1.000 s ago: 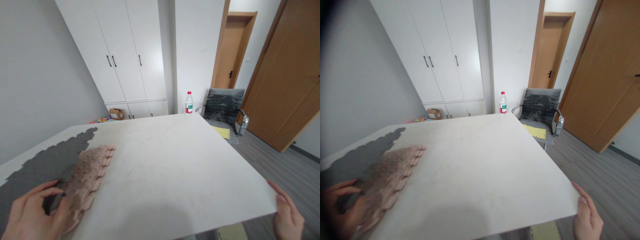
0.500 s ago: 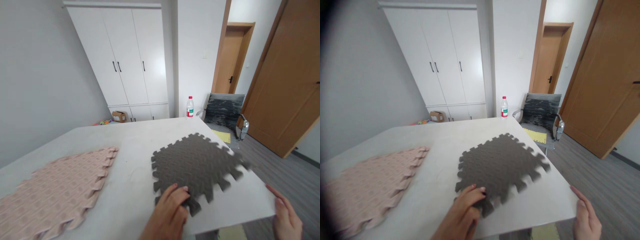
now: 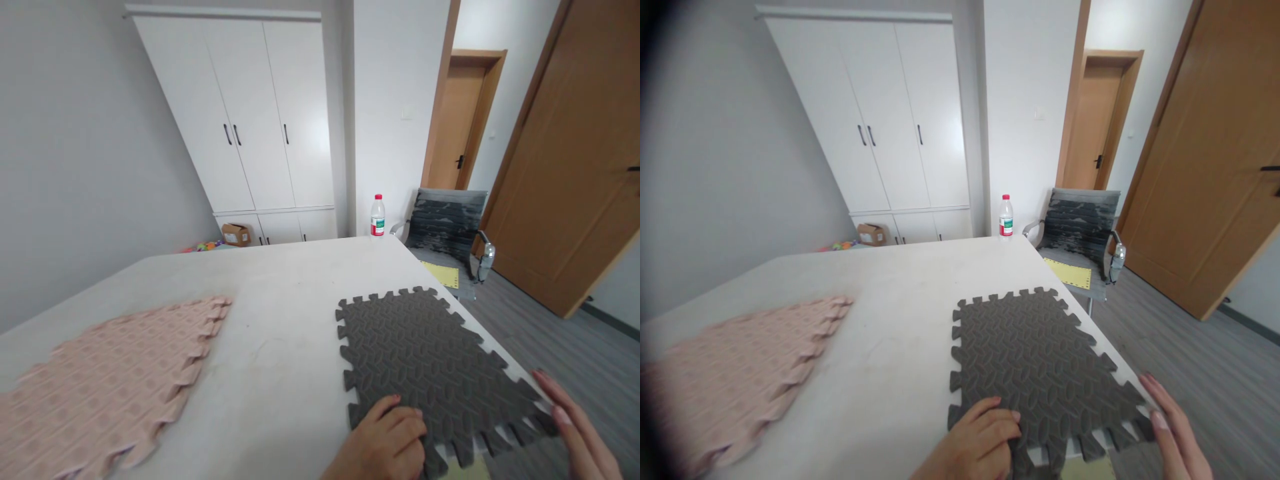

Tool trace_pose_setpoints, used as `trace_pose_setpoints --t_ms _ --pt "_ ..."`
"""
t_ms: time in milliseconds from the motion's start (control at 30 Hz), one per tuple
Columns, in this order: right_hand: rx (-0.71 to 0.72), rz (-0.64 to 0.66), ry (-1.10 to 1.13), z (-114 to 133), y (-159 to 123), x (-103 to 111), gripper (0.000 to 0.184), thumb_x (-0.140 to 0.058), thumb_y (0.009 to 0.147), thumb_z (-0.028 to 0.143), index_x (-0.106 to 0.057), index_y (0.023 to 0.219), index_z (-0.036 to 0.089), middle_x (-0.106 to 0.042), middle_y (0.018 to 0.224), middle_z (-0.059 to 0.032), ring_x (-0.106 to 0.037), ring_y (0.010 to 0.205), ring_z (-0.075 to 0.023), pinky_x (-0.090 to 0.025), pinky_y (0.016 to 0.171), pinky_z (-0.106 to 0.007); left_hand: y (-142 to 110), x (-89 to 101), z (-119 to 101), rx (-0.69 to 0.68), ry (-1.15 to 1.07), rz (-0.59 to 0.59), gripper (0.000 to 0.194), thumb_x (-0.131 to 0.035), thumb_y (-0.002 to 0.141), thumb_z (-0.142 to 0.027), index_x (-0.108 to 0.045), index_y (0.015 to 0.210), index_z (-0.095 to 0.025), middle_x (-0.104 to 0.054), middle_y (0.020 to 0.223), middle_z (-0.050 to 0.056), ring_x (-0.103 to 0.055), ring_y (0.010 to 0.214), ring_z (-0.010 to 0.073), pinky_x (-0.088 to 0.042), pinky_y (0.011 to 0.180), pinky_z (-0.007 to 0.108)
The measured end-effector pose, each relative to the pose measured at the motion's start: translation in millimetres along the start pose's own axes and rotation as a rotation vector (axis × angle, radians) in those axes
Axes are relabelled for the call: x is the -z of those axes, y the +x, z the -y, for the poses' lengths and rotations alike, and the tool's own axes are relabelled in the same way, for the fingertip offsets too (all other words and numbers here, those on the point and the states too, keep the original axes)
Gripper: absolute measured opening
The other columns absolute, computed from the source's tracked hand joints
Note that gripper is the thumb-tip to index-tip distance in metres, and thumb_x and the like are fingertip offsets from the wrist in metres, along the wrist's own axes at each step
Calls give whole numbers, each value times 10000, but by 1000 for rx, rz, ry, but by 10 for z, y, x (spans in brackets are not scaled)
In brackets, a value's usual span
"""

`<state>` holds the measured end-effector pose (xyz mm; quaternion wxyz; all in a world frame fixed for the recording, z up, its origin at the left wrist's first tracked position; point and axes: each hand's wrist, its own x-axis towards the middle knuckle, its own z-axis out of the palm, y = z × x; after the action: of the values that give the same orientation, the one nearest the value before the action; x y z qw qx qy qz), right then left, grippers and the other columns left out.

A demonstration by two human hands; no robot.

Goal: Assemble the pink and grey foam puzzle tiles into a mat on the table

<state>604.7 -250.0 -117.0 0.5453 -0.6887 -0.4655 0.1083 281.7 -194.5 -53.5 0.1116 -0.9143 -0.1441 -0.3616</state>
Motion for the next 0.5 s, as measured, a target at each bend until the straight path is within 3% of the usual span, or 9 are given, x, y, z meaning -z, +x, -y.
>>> trace_pose_setpoints --t_ms 67,167,233,333,400,500 --pt "86 55 -38 6 -3 0 456 -440 867 501 -547 1234 252 -474 1372 -18 -370 1303 -272 -193 1147 -477 7 -28 1 -8 -26 19 161 -551 876 -239 -533 724 -188 -656 946 -59 -557 1049 66 -263 1117 259" --pt "213 104 -152 -57 25 -41 431 -480 854 483 -575 1195 238 -502 1337 -39 -390 1287 -272 -234 1133 -484 -24 -97 3 28 -41 43 202 -586 842 -362 -545 752 -187 -655 969 -22 -571 1048 109 -307 1096 309" --pt "242 91 -208 -118 64 -69 424 -483 854 481 -578 1188 238 -529 1303 -45 -416 1266 -268 -258 1122 -485 -54 -136 5 96 -56 82 246 -616 800 -426 -557 785 -188 -653 1016 12 -574 1064 151 -351 1071 353" --pt "248 59 -233 -178 123 -92 409 -475 860 474 -584 1173 234 -558 1261 -45 -454 1233 -257 -286 1110 -465 -76 -139 3 197 -100 168 204 -634 779 -389 -563 827 -204 -644 1112 32 -558 1122 185 -374 1060 397" --pt "245 52 -229 -191 145 -96 402 -465 866 468 -586 1170 235 -561 1258 -42 -464 1225 -251 -292 1110 -450 -68 -66 2 219 -126 211 190 -616 792 -380 -563 864 -212 -637 1158 40 -546 1155 191 -388 1056 402" --pt "218 56 -216 -192 156 -93 409 -452 871 469 -580 1185 240 -551 1277 -36 -463 1229 -246 -288 1114 -438 -66 187 33 250 -123 258 209 -584 809 -373 -560 949 -220 -632 1183 53 -549 1164 185 -428 1033 382"
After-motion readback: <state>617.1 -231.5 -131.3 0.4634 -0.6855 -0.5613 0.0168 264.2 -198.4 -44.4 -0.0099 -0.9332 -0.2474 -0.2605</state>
